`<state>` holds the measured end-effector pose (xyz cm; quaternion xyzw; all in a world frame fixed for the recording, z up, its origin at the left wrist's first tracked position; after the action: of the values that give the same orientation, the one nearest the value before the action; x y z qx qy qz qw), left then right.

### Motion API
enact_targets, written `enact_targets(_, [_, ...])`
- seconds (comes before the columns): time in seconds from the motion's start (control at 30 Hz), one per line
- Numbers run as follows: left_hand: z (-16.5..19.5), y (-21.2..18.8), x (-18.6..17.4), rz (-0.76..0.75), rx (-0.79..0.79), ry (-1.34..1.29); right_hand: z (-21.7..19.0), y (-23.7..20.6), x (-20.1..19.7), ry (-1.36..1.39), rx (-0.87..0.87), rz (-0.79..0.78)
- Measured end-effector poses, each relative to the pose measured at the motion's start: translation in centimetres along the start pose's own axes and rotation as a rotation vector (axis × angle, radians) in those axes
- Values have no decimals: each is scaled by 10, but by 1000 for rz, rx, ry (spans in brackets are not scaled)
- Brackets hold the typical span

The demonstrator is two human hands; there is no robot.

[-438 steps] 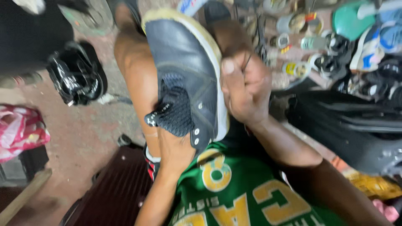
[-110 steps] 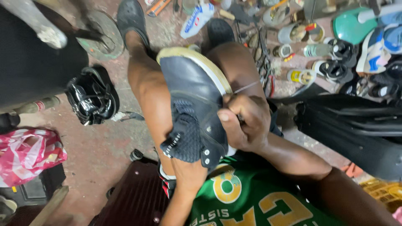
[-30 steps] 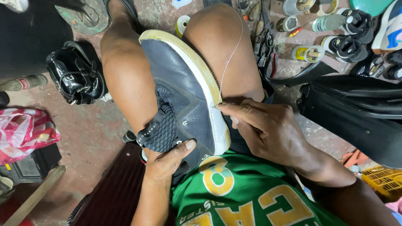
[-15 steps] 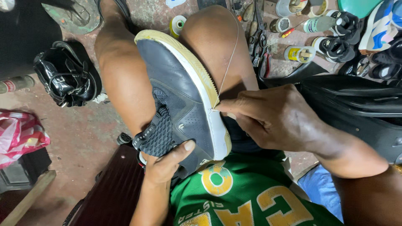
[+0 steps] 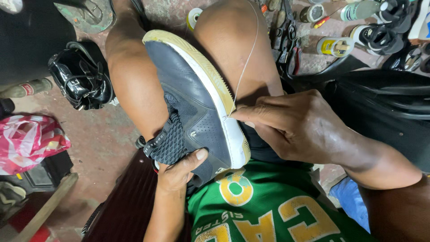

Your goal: The person holds a dark sneaker on their lap and uses a needle and thread to stitch the sole to the upper. They repeatedly push the needle through the shoe and pull the thread tight to secure the seam.

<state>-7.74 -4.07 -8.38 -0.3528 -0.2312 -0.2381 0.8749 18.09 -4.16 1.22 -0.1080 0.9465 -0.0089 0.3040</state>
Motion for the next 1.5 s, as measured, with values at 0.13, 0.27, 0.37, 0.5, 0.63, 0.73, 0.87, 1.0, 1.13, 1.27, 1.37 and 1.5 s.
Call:
enact_targets(0.13, [-3, 0, 0, 21, 31, 50, 1, -2, 1, 17, -1, 18])
enact_targets(0.27, [-3, -3, -1, 59, 34, 127, -3, -6, 2, -15, -15, 27])
enact_targets(0.37, [-1, -5, 1, 42, 53, 322, -11, -7, 1, -126, -3, 7])
enact_targets(0.5, [7, -1, 13, -66, 145, 520, -24, -2, -3, -344, -53, -84])
enact_targets(0.63, [21, 5, 24, -71, 393, 751, -24, 15, -7, -363, -70, -116])
enact_targets(0.73, [25, 8, 26, -65, 426, 774, -23, 25, -4, -352, -67, -171])
enact_targets(0.87, [25, 10, 20, -54, 425, 846, -24, 35, 2, -372, -54, -222])
enact_targets(1.0, [29, 5, 26, -121, 853, 1357, -25, 43, 11, -417, 10, -263])
enact_targets(1.13, [27, 10, 21, 2, 461, 999, -25, 45, 16, -415, -12, -239])
enact_targets(1.27, [28, 7, 25, 31, 415, 899, -25, 40, 19, -450, -64, -193])
enact_targets(1.37, [29, 6, 29, 79, 364, 882, -27, 41, 20, -467, -36, -227])
enact_targets(1.5, [33, 5, 40, 118, 381, 945, -29, 49, 24, -508, -8, -258])
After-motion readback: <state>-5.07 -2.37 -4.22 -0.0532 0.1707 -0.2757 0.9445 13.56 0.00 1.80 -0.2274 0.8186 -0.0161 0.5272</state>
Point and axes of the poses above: each hand's wrist, its own y-axis towards the middle knuckle, its own x-axis out of the palm, z = x × y, the point moved 3 cm from there along y, towards the middle knuckle, and after that the axes turned 5 degrees about y, right-handed, at the moved point
